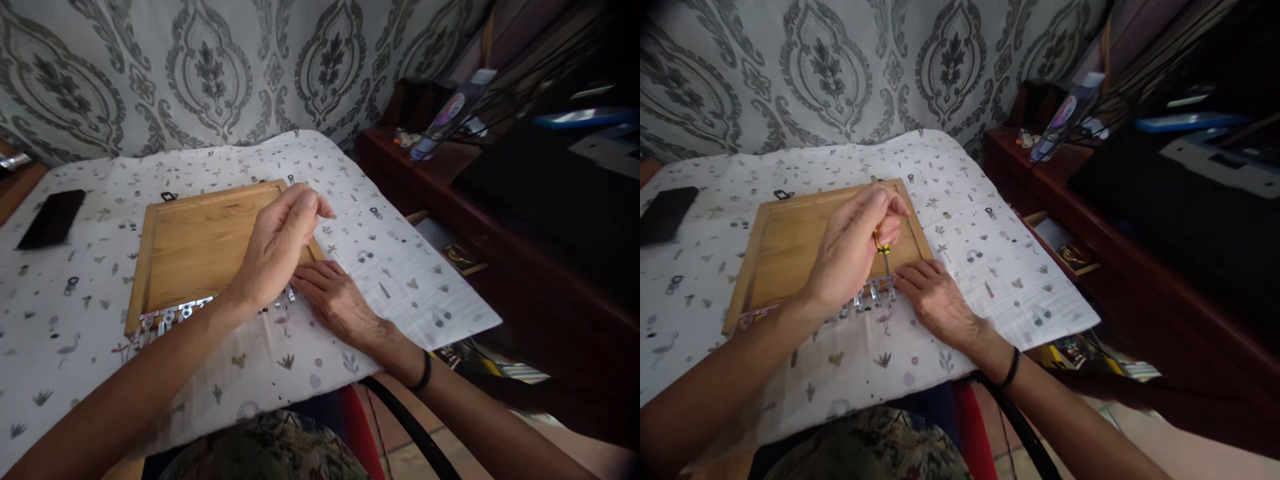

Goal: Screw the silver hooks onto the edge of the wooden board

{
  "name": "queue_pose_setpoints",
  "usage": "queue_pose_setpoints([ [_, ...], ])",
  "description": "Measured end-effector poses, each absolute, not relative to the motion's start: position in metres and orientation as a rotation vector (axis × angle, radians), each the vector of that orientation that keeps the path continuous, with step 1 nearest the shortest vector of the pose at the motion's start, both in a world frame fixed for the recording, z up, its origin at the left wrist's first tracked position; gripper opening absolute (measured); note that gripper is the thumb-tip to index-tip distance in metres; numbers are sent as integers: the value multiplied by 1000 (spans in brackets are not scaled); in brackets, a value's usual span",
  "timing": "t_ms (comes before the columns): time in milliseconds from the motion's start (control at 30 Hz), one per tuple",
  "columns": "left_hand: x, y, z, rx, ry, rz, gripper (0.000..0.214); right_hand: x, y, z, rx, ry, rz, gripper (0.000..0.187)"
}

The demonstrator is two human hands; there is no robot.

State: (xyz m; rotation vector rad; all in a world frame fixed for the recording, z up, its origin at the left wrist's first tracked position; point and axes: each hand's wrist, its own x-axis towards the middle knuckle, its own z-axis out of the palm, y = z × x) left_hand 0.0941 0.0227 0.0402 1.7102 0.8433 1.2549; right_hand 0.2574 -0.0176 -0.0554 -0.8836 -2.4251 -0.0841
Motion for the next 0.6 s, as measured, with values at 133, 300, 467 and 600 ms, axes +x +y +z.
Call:
queue_pose_setpoints([
  [133,73,31,46,1776,699,1073,30,257,-17,-57,-878,-2425,-106,36],
  [300,49,35,66,2172,770,852,33,257,-17,-57,-904,-2425,-115,35],
  [467,35,34,85,2624,920,654,29,257,-17,-56,-894,-2414,-52,35],
  [600,33,40,92,2725,872,594,27,258,-18,-56,-900,-2419,-13,38],
])
